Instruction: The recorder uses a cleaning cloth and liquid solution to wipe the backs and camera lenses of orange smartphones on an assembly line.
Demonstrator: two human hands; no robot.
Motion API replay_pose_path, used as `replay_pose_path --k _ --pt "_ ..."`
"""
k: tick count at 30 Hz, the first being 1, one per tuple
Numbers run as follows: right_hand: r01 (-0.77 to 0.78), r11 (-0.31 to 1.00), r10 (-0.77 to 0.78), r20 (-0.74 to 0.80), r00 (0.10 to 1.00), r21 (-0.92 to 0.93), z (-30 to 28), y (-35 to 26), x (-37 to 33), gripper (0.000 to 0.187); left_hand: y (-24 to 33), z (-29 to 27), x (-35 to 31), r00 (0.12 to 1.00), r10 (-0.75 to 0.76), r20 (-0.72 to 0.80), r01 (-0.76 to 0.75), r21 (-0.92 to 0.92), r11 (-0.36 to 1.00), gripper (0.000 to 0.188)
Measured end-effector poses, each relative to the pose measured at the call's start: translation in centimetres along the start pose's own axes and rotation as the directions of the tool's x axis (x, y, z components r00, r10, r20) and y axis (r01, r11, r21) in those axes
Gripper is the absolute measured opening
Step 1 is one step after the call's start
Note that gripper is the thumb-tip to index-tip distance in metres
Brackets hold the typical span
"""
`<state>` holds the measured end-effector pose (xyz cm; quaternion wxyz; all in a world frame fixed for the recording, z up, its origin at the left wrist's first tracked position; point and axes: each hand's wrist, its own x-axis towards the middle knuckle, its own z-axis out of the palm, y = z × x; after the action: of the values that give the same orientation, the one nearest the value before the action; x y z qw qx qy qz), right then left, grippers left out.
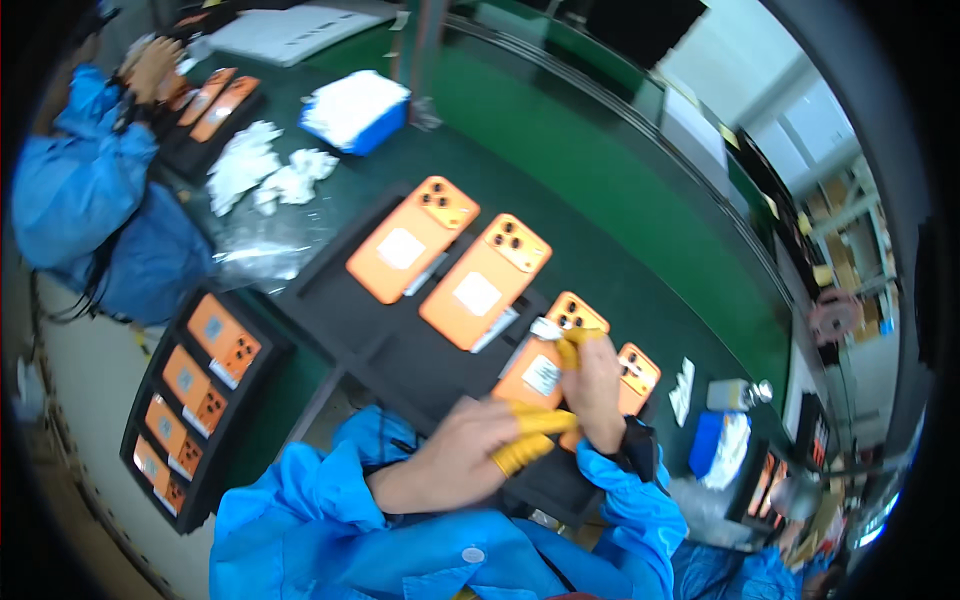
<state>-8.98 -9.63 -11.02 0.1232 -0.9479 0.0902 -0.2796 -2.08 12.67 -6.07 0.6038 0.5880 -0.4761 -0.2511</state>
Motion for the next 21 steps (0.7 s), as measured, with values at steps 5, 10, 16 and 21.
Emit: replay_pose_path --k 5,10,16,21 --pt "-0.024 1.000 0.024 -0.012 1.000 0.003 0.0 0.6 -0.3 0.023 8.5 1.5 0.6 0.810 0.211 0.547 0.568 -0.821 -0.051 0.060" --pt "-0.023 1.000 0.023 0.016 1.000 -0.002 0.2 0.3 -0.4 0.023 10.7 5.0 1.2 0.710 0.426 0.561 0.699 -0.638 -0.323 0.065" --pt "-0.016 0.999 0.017 0.011 1.000 -0.039 -0.1 0.1 0.1 0.018 8.2 7.9 0.8 0.679 0.502 0.536 0.734 -0.508 -0.451 0.065" --pt "-0.059 0.998 0.060 0.072 0.996 -0.015 -0.2 0.4 -0.2 0.021 7.2 10.4 0.2 0.667 0.530 0.524 0.744 -0.439 -0.503 0.066"
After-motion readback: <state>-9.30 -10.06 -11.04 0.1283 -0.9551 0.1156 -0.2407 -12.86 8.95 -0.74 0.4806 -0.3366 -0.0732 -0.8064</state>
